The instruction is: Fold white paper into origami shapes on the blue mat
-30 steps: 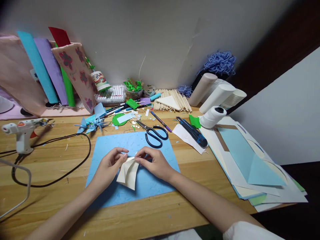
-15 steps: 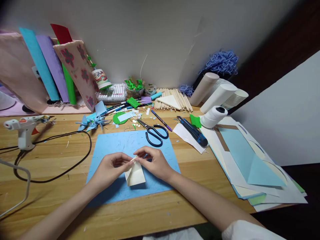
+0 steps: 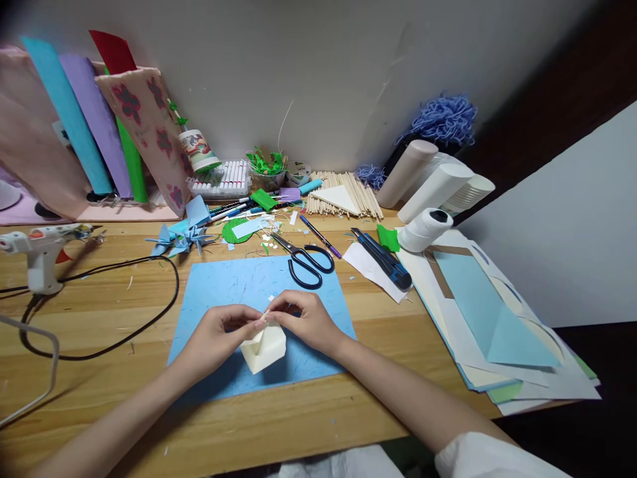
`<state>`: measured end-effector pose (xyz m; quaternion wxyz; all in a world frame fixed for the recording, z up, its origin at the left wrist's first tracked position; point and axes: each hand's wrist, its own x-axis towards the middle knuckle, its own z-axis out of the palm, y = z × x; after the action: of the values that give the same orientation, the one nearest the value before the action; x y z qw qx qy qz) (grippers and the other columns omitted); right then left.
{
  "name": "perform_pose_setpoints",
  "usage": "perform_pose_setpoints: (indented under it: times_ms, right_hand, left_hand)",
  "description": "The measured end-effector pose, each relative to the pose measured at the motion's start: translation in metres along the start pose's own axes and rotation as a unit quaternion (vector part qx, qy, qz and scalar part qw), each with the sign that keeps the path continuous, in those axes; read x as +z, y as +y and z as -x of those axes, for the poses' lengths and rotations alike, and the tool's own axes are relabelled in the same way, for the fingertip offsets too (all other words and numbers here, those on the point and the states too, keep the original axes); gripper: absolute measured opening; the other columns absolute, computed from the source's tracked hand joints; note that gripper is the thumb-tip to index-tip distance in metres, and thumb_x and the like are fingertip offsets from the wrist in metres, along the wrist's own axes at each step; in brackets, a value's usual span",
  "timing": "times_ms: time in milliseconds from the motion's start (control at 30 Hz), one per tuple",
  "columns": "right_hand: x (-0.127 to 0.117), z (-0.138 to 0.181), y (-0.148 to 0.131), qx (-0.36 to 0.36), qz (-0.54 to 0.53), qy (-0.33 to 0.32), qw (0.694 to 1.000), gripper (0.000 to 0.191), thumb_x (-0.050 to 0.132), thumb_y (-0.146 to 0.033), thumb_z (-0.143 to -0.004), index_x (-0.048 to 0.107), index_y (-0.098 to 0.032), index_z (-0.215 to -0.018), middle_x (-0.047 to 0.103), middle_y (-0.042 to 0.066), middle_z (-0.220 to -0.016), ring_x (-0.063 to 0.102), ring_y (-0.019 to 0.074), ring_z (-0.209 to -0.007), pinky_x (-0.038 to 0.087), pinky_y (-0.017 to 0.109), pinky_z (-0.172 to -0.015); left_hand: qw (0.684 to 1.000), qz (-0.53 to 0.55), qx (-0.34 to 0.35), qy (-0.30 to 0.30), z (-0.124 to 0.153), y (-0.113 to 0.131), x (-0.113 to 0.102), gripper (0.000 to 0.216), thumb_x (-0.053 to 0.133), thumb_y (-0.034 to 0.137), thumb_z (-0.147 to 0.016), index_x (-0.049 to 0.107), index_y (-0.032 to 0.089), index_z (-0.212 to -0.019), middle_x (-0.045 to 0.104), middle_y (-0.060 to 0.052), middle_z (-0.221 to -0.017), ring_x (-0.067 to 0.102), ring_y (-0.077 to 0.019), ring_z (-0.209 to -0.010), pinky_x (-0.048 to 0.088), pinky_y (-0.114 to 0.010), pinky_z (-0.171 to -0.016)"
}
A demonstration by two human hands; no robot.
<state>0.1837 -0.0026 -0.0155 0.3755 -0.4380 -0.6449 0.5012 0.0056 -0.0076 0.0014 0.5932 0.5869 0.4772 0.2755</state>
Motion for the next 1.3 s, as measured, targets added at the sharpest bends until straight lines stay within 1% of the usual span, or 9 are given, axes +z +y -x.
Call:
perform_pose_setpoints:
  times_ms: [233,400,500,600,700,867,1033,1200,1300]
  right_hand:
    - [0.0025,0.0014,0.0004,0.018,-0.015,-0.004,1.0,0.014,0.059,-0.03,-0.077,0.062,-0.017,-0.074,0.061,0.002,-0.071,0.055,0.0127,-0.067,0.044,0.024,-0.06]
    - [0.0039,0.0008,0.0013,0.075,-0.065,-0.052,0.994,0.026,0.064,-0.035,-0.072,0.056,-0.017,-0.089,0.058,0.001,-0.079,0.053,0.0113,-0.068,0.041,0.021,-0.056]
    - [0.0024,0.0001,0.002,0.1,-0.066,-0.071,0.99,0.024,0.062,-0.036,-0.074,0.054,-0.016,-0.084,0.053,-0.001,-0.073,0.049,0.0092,-0.062,0.037,0.019,-0.052]
    - [0.0009,0.0,0.0012,0.106,-0.043,-0.063,0.991,0.021,0.059,-0.034,-0.076,0.052,-0.015,-0.073,0.046,-0.003,-0.064,0.042,0.007,-0.055,0.032,0.018,-0.048]
    - [0.0006,0.0006,-0.001,0.097,-0.015,-0.088,0.991,0.019,0.059,-0.031,-0.075,0.053,-0.014,-0.068,0.046,-0.003,-0.062,0.041,0.0073,-0.056,0.032,0.019,-0.049]
    - [0.0005,0.0004,-0.0011,0.12,-0.025,-0.079,0.989,0.021,0.058,-0.035,-0.076,0.054,-0.015,-0.073,0.046,-0.003,-0.062,0.041,0.0075,-0.055,0.03,0.019,-0.048]
    - [-0.0004,-0.0005,0.0003,0.117,-0.035,-0.079,0.989,0.023,0.059,-0.037,-0.076,0.052,-0.015,-0.072,0.042,-0.004,-0.06,0.037,0.0065,-0.052,0.027,0.019,-0.047]
    - [0.0001,0.0008,0.0005,0.121,-0.031,-0.075,0.989,0.024,0.058,-0.039,-0.076,0.055,-0.015,-0.074,0.048,-0.003,-0.063,0.042,0.0076,-0.053,0.031,0.019,-0.047]
    - [-0.0011,0.0003,-0.0006,0.113,-0.054,-0.067,0.99,0.024,0.056,-0.038,-0.078,0.056,-0.016,-0.087,0.057,0.001,-0.078,0.052,0.012,-0.068,0.04,0.021,-0.057]
  left_hand:
    - [0.998,-0.057,0.035,-0.007,0.0021,0.0006,0.0008,0.025,0.051,0.034,-0.079,0.068,0.016,-0.077,0.068,-0.004,-0.072,0.057,-0.0164,-0.067,0.041,-0.023,-0.059]
    - [0.995,-0.066,0.062,0.046,0.0014,0.0008,0.0004,0.024,0.048,0.033,-0.081,0.065,0.016,-0.08,0.066,-0.003,-0.075,0.057,-0.0154,-0.067,0.042,-0.023,-0.061]
    - [0.993,-0.065,0.065,0.07,-0.0006,-0.0002,-0.0014,0.025,0.046,0.034,-0.082,0.063,0.016,-0.079,0.065,-0.003,-0.075,0.056,-0.0156,-0.068,0.041,-0.023,-0.062]
    - [0.995,-0.048,0.062,0.062,-0.0021,-0.0014,-0.0025,0.028,0.045,0.036,-0.082,0.063,0.017,-0.076,0.064,-0.002,-0.071,0.055,-0.0156,-0.067,0.041,-0.023,-0.062]
    - [0.997,-0.038,0.052,0.039,-0.0024,-0.0024,-0.0029,0.025,0.051,0.037,-0.078,0.066,0.017,-0.076,0.066,-0.003,-0.073,0.057,-0.0168,-0.068,0.042,-0.024,-0.061]
    - [0.997,-0.044,0.046,0.044,-0.0011,-0.002,-0.0039,0.027,0.049,0.036,-0.078,0.067,0.016,-0.078,0.066,-0.004,-0.073,0.057,-0.0174,-0.067,0.041,-0.024,-0.059]
    - [0.994,-0.079,0.056,0.049,-0.0003,-0.001,-0.0048,0.032,0.044,0.036,-0.081,0.063,0.016,-0.066,0.06,-0.001,-0.061,0.051,-0.0143,-0.059,0.037,-0.022,-0.055]
    - [0.995,-0.081,0.049,0.026,-0.0004,-0.0046,-0.0047,0.026,0.049,0.035,-0.078,0.065,0.016,-0.07,0.064,-0.003,-0.066,0.056,-0.0161,-0.063,0.041,-0.024,-0.058]
    - [0.993,-0.071,0.049,0.075,-0.0003,-0.006,-0.0053,0.024,0.051,0.035,-0.078,0.064,0.016,-0.071,0.064,-0.003,-0.068,0.056,-0.0157,-0.063,0.042,-0.024,-0.058]
